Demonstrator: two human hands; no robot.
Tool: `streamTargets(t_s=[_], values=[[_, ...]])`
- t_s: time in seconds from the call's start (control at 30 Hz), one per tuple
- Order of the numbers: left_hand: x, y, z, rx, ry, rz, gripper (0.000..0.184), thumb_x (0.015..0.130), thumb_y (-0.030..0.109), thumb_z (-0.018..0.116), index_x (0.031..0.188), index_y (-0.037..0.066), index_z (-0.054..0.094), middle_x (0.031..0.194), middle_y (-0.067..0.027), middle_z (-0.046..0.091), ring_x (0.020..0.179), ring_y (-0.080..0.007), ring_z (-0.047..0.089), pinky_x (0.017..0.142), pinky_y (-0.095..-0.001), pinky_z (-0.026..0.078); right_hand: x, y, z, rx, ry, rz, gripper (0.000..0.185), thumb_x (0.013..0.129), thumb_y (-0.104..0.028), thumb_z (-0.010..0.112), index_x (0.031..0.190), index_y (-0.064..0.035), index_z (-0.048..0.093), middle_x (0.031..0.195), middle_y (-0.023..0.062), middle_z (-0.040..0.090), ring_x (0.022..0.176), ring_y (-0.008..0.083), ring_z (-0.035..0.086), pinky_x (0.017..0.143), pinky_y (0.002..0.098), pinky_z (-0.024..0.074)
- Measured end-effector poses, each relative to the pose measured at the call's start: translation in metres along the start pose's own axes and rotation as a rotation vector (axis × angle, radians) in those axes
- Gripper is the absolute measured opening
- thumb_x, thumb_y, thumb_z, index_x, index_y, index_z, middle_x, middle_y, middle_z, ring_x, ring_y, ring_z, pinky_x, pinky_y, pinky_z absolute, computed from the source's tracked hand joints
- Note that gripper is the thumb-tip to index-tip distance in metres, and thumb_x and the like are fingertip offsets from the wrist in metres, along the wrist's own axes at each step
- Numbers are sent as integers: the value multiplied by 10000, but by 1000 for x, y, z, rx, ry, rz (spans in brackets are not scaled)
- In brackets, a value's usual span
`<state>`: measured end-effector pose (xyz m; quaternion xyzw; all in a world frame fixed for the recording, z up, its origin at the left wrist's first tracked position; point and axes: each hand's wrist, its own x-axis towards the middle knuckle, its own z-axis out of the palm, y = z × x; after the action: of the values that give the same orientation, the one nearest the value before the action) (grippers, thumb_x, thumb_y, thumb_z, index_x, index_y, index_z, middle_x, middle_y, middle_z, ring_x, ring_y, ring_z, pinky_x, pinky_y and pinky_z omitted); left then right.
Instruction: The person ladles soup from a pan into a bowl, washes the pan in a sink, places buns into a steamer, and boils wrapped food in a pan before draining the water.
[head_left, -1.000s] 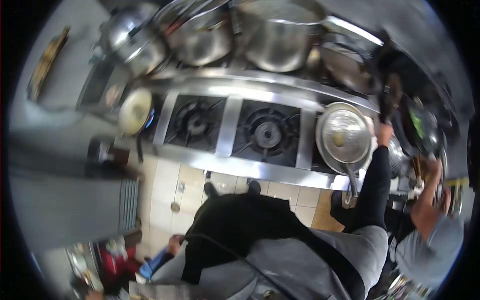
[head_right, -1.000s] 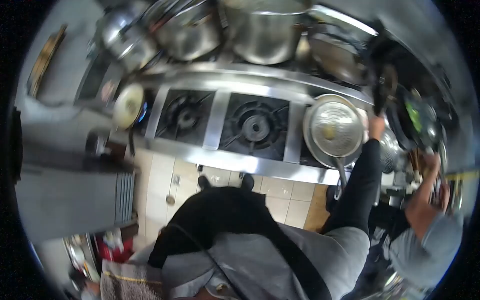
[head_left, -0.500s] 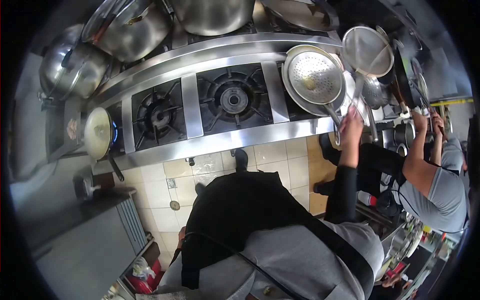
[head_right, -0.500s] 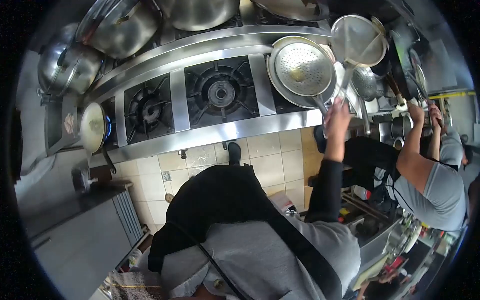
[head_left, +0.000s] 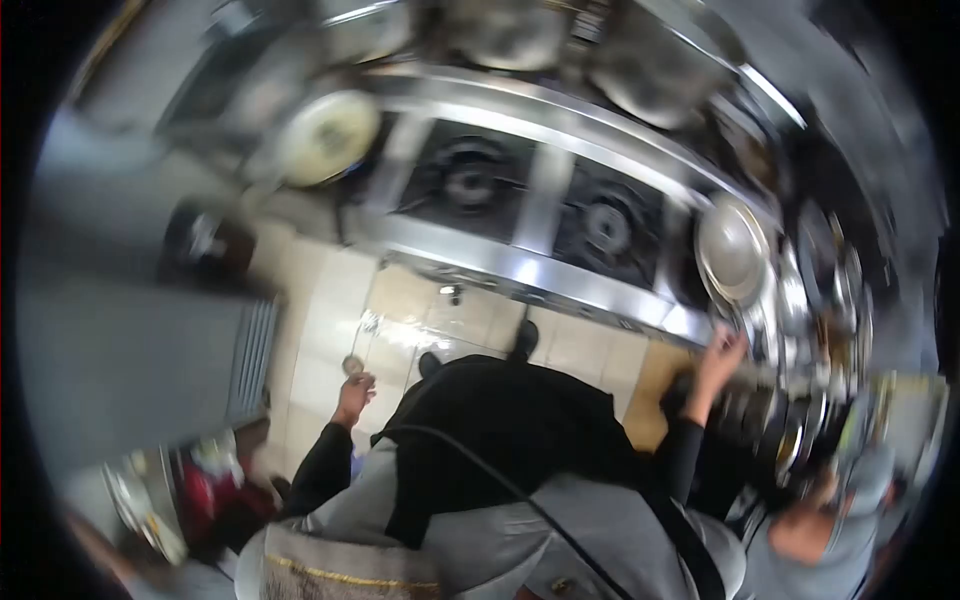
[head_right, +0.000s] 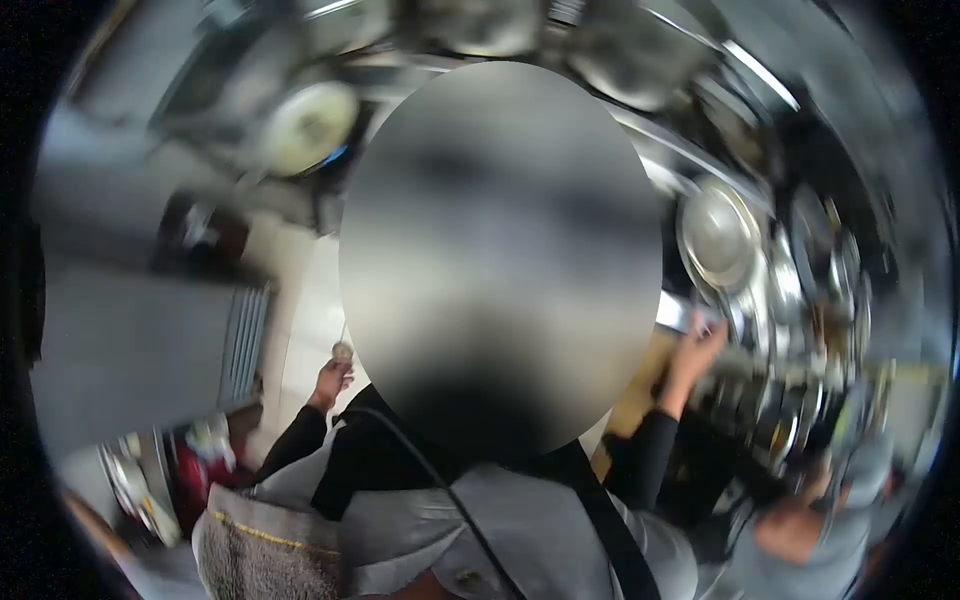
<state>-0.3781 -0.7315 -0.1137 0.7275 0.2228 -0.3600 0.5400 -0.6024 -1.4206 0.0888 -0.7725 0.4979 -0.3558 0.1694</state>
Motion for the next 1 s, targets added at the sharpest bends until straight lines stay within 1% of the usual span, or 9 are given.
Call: streamTargets(t_s=[0.1,0.13,0.3,0.4,0.43,0.57,0.63,0.83,1.0], values=[[-9,-54,-27,-91,6,-59,294,904,275,699,1091,58,628,889,-37,663,738,-130,624,596,-264,458,-19,-75,37,381,-25,12,440,1011,-271,619,1306,41,520,1106,109,601,960,164,561,849,289,472],[14,-112,-46,155,-4,346,281,900,281,702,1065,62,641,847,-41,658,737,-133,626,593,-270,460,-34,-97,58,451,-146,-4,425,1012,-270,617,1299,32,532,1121,107,603,971,159,571,851,281,476],[6,-198,-86,949,68,841,288,936,298,550,810,62,659,671,-101,625,647,-204,613,593,-350,469,-134,-228,118,448,-587,-320,416,896,-93,734,1277,-26,581,1076,82,637,888,131,602,815,291,506],[6,-219,-96,473,-210,154,353,945,320,465,729,83,611,626,-86,589,594,-243,576,553,-420,421,-134,-295,119,473,-496,-480,439,877,-77,745,1280,-22,578,1059,88,638,838,140,590,765,279,502],[19,-221,-98,940,-94,494,356,934,351,481,758,84,636,667,-81,633,622,-252,607,558,-423,442,-118,-324,109,456,-474,-497,439,877,-73,743,1280,-19,577,1055,88,638,831,142,585,765,283,499],[28,-199,-114,1064,-29,393,319,826,371,635,931,79,711,947,-170,714,929,-394,672,805,-494,545,-14,-424,106,420,-240,-708,316,917,-156,719,1186,-15,631,953,77,674,797,126,591,730,273,501],[28,-182,-121,693,-30,738,277,821,327,647,912,71,700,898,-172,704,887,-401,660,771,-493,531,43,-476,128,563,-176,-740,276,930,-197,708,1140,-28,649,908,82,698,787,121,616,732,284,514],[43,-140,-136,136,152,248,248,841,292,633,907,63,702,888,-163,703,882,-386,659,791,-473,527,229,-569,278,331,-115,-470,485,864,-292,707,1177,54,575,1023,248,686,1012,394,664,889,450,517],[54,-129,-144,256,293,406,213,870,241,609,912,54,701,883,-148,704,888,-359,660,818,-452,520,255,-621,338,-110,182,-367,392,867,-340,678,1074,-11,628,1029,197,670,981,338,656,890,423,522]])
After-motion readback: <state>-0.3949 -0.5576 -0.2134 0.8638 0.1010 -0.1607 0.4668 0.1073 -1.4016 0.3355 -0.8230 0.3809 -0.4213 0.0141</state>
